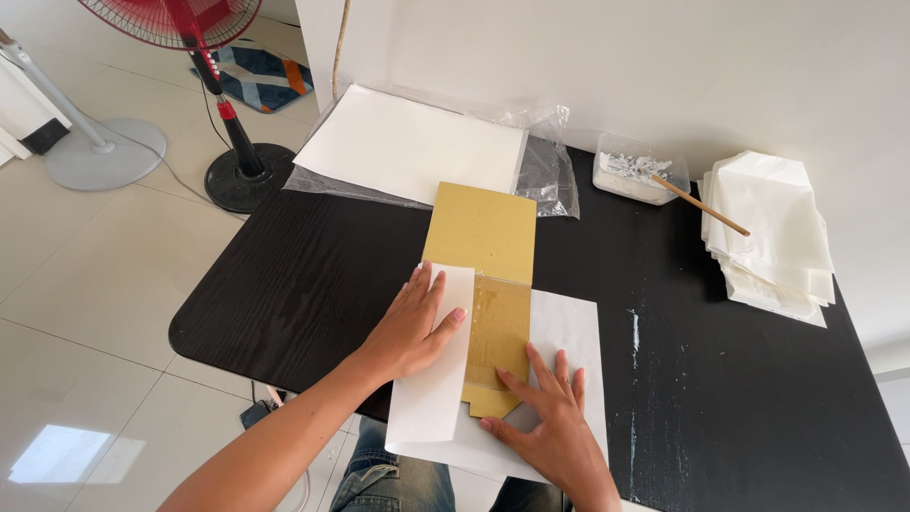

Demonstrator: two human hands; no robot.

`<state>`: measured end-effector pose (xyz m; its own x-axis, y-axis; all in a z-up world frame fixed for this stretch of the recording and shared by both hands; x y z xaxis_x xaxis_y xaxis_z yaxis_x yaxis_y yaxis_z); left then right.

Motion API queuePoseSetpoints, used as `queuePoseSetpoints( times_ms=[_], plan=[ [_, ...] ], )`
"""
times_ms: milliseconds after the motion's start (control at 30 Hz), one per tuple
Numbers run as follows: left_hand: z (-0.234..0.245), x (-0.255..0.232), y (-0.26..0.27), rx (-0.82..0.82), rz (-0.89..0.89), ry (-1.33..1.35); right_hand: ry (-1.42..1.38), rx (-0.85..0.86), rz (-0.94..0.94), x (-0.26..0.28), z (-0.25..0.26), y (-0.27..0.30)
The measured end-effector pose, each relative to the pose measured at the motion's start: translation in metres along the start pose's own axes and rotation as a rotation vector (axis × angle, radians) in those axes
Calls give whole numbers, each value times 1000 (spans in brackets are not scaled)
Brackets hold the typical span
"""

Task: Assembling a paper bag by folding paper around a template and applying glue with a brush.

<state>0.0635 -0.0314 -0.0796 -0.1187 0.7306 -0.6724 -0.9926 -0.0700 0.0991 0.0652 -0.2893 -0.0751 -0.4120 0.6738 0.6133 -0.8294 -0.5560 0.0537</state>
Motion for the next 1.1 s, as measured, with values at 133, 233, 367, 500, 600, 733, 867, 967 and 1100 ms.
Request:
queuePoseSetpoints(
  times_ms=[133,233,367,500,600,733,867,967,1100],
  plan=[
    [15,-32,52,9,73,-50,4,-137,132,-19,-13,0],
    [-10,-43,93,-127,-72,-285,-43,-130,171,-16,-9,3],
    [-26,-18,105,-304,-63,-556,-68,-131,110,-13,-10,5],
    [-7,-28,113,-198,28,-307,-19,-276,319,-28,-20,7],
    [3,-31,110,124,53,-254,-112,-270,305,-27,-19,5],
    [10,-30,115,301,-116,-321,-171,-242,250,-29,-18,7],
    [22,-36,109,327,-139,-262,-184,-250,244,-28,-15,7],
    [31,-32,92,386,-47,-200,-195,-260,256,-25,-14,7],
    [12,19,44,153,-132,-350,-167,-190,233,-15,-7,8]
  ],
)
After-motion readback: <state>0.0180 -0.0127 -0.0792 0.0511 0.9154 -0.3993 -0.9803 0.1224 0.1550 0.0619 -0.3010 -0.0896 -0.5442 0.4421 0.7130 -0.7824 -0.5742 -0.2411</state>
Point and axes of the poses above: each hand's wrist, its own y-axis away from the middle knuckle, its own z-axis out of the back of the hand, x = y × z, the point moved 1 cm from there along -y, towards the middle knuckle, and after that the axes turned 3 degrees about -x, right-handed, at the moved point
